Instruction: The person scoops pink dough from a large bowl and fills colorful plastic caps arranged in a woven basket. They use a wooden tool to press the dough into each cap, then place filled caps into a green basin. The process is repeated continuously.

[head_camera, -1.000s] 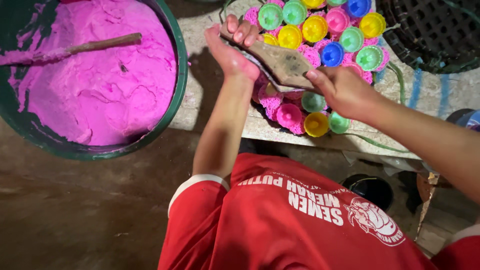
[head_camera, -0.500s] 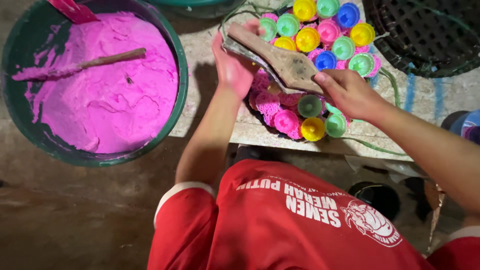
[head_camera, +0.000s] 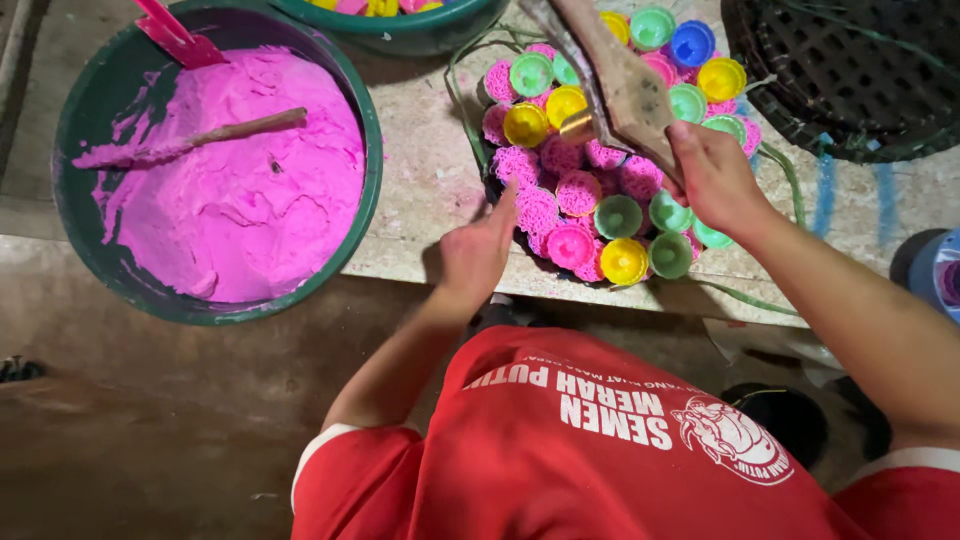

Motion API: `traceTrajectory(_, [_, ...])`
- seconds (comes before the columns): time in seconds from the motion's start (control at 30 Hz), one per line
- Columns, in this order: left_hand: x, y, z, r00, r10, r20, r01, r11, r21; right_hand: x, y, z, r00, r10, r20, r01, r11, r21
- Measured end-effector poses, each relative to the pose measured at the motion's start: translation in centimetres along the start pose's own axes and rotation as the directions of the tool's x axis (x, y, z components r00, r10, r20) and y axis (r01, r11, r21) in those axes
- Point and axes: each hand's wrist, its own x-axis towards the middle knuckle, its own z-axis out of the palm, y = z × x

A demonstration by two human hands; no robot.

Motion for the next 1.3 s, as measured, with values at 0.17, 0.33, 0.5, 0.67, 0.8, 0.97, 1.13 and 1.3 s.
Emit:
traceTrajectory(0.17, [0.1, 1.9, -1.7, 0.994, -0.049, -0.094, 0.042, 0.996, -0.081, -2.3, 1.2, -0.3, 0.999, -0.004, -0.038, 0.009, 0.989, 0.146])
traceTrajectory(0.33, [0.3, 4.1, -4.6, 0.999, -0.01, -0.032, 0.011, 1.0, 0.029, -4.9, 0.8, -1.3, 0.999, -0.018, -0.041, 0.026, 0.978, 0.208])
traceTrajectory(0.5, [1.2, 9.1, -10.2, 0.974, 0.185, -0.132, -0.198, 0.976, -0.092, -10.1, -4.5, -3.2, 0.983, -0.12, 0.14, 0.135, 0.985, -0.11])
traceTrajectory(0.67, [0.0, 17.7, -13.5, 0.53, 0.651, 0.544, -0.396, 0.757, -0.52, -16.8, -13.2, -4.7, 0.534, -0.757, 0.377, 0.835, 0.403, -0.374])
traceTrajectory(0.8, [-0.2, 20.7, -15.6, 0.274, 0.659, 0.7, -0.307, 0.75, -0.585, -13.7, -17.0, -6.4, 0.043, -0.814, 0.58, 0.991, -0.039, -0.128])
traceTrajectory(0.97, [-1.4, 20.8, -19.2, 0.493, 0.569, 0.658, -0.283, 0.82, -0.498, -15.3, -13.6, -6.1, 0.321, -0.575, 0.753, 0.706, 0.675, 0.214])
traceTrajectory(1.13, [-5.3, 19.5, -21.8, 0.519, 0.376, 0.767, -0.21, 0.927, -0.312, -17.7, -11.2, -3.7, 0.286, -0.423, 0.86, 0.444, 0.854, 0.273])
traceTrajectory(1.3, [-4.1, 8.7, -25.2, 0.644, 0.268, 0.716, -0.061, 0.952, -0.301, -15.3, -14.2, -3.2, 0.367, -0.623, 0.691, 0.752, 0.636, 0.174])
